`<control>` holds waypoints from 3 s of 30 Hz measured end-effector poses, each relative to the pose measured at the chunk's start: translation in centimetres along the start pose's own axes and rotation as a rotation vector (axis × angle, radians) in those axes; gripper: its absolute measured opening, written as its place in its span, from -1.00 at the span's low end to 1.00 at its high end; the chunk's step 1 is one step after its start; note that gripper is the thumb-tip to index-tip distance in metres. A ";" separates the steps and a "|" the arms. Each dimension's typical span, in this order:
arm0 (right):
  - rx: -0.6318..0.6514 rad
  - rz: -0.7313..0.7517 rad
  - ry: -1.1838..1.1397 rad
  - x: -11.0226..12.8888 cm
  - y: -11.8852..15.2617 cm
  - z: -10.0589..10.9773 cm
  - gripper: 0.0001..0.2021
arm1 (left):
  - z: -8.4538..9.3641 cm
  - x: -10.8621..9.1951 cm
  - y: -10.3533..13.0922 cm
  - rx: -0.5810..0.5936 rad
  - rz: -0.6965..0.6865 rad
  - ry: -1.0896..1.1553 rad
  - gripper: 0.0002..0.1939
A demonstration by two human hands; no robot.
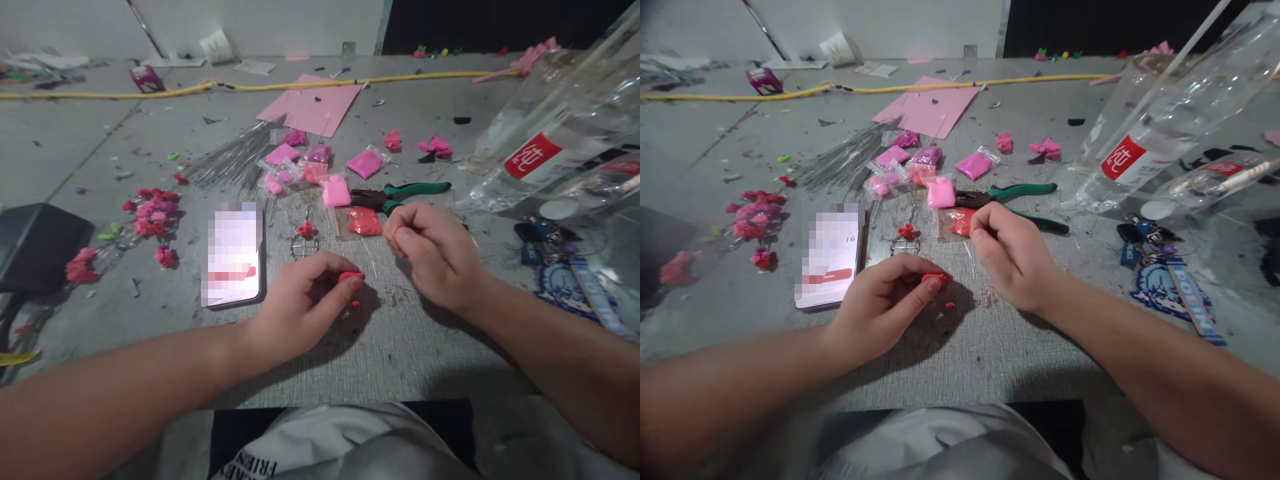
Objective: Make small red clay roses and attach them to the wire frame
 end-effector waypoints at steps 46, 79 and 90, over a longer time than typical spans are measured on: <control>0.035 0.174 0.153 3.2 0.8 -0.5 -0.82 | 1.6 1.2 -0.3 -0.118 0.091 0.135 -0.89; 0.239 0.261 -0.021 3.7 0.5 -2.9 -0.83 | -0.2 0.8 -0.9 0.166 0.156 0.179 -0.87; 0.235 0.030 -0.195 2.1 0.0 -3.5 -0.86 | 0.3 -1.4 -0.9 0.097 -0.037 -0.193 -0.82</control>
Point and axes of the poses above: each hand's wrist, its own y-axis away from the middle knuckle, its own z-axis out of the back of the hand, x = y × z, the point moved 10 cm from there along -y, towards the middle knuckle, and after that the axes turned 12 degrees about x, right-handed, at the moved point
